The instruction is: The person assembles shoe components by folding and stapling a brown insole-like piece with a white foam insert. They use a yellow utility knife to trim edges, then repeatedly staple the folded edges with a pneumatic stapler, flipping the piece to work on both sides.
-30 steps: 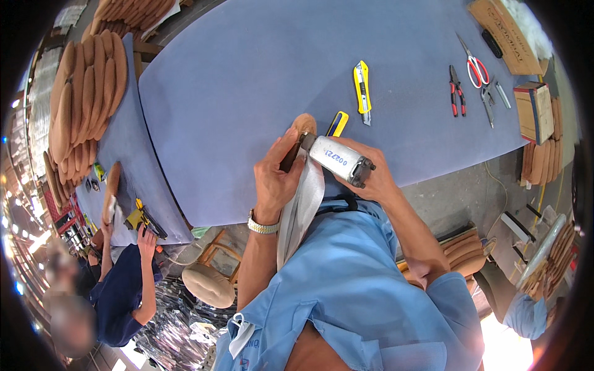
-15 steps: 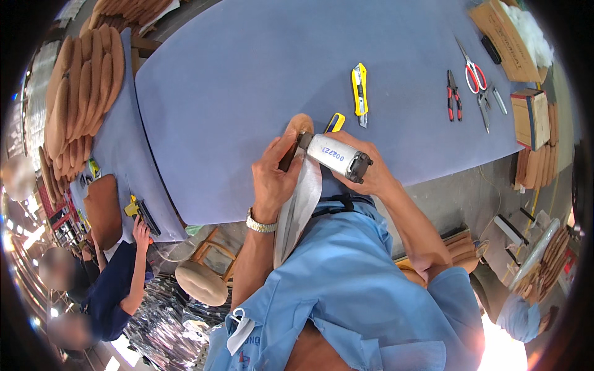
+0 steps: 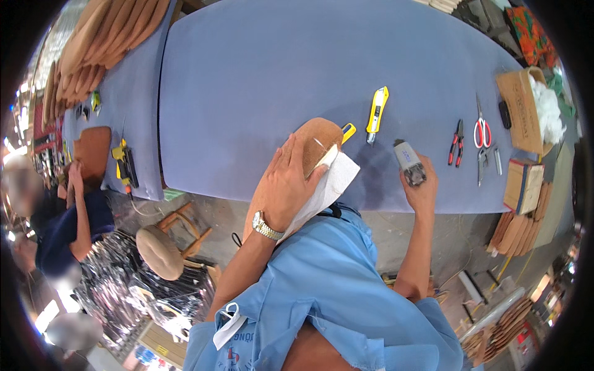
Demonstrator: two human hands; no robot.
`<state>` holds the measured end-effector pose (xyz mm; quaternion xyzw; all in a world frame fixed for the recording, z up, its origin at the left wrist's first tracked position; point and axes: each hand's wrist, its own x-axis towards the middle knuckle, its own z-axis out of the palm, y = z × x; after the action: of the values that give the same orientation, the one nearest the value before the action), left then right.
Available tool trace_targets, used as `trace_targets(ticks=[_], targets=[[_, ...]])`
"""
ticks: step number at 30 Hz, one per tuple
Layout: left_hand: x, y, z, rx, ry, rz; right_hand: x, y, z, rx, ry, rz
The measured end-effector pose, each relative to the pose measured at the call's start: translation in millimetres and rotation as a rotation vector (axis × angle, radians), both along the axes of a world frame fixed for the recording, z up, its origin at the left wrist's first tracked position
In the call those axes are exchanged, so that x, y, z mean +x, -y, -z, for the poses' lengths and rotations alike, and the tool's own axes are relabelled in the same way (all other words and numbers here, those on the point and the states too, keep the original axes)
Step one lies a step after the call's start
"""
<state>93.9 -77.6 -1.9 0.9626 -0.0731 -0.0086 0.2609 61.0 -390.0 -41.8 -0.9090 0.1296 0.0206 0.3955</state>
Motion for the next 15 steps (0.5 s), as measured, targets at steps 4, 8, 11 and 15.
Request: trace_targets(ticks=[4, 8, 11, 15], targets=[[-8.7, 10.1, 1.0, 0.02, -0.066, 0.068, 3.5, 37.9, 58.9, -0.394, 0.031, -0.052], [-7.0, 20.8, 14.8, 0.13, 0.041, 0.133, 22.0, 31.4, 49.7, -0.028, -0.002, -0.118], [-4.3, 24.9, 16.7, 0.171, 0.057, 0.203, 63.7, -26.7, 10.4, 0.428, -0.159, -0.095], [-16.8, 22.9, 21.2, 0.056, 0.033, 0.208, 84.2, -100.8, 3.2, 0.54, -0.22, -0.229]])
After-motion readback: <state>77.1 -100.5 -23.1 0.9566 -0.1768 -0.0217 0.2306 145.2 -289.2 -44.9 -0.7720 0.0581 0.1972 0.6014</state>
